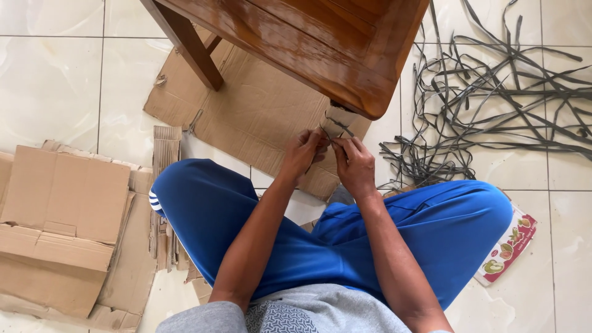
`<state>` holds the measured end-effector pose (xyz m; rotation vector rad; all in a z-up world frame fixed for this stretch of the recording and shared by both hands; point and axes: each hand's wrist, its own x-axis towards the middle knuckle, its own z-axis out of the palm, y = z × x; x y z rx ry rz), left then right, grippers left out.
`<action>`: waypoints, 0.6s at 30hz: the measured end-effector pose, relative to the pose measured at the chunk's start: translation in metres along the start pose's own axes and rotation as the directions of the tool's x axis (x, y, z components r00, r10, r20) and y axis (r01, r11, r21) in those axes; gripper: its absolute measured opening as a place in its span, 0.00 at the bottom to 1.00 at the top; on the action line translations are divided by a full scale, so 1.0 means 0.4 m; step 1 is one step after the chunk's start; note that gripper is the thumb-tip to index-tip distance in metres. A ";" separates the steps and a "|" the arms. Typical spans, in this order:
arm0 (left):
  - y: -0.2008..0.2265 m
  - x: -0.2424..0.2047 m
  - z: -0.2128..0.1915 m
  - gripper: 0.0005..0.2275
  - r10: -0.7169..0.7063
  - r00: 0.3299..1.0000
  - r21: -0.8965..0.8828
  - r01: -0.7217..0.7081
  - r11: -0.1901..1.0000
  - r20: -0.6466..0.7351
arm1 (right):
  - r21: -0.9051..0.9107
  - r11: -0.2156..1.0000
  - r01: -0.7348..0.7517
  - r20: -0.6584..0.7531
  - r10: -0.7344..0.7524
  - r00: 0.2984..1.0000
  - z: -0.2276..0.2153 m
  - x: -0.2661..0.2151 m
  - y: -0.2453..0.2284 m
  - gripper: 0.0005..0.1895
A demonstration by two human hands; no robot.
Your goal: The person is polishing a wooden chair with a cloth and then wrapping the legs with cardboard and plastic ties.
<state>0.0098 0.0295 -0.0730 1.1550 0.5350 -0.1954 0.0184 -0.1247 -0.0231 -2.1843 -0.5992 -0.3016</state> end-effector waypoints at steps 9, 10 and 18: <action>-0.063 0.006 0.037 0.09 -0.054 0.997 -0.202 0.043 0.979 -0.054 | 0.009 1.000 -0.019 -0.050 0.020 0.999 0.012 0.001 -0.004 0.01; -0.065 0.007 0.036 0.09 -0.054 0.997 -0.202 0.042 0.979 -0.054 | 0.009 1.000 -0.019 -0.051 0.020 0.999 0.016 -0.001 -0.003 0.01; -0.071 0.001 0.034 0.05 -0.043 0.998 -0.253 0.033 0.967 -0.035 | 0.001 0.999 -0.034 -0.098 0.034 0.995 0.025 0.000 -0.006 0.06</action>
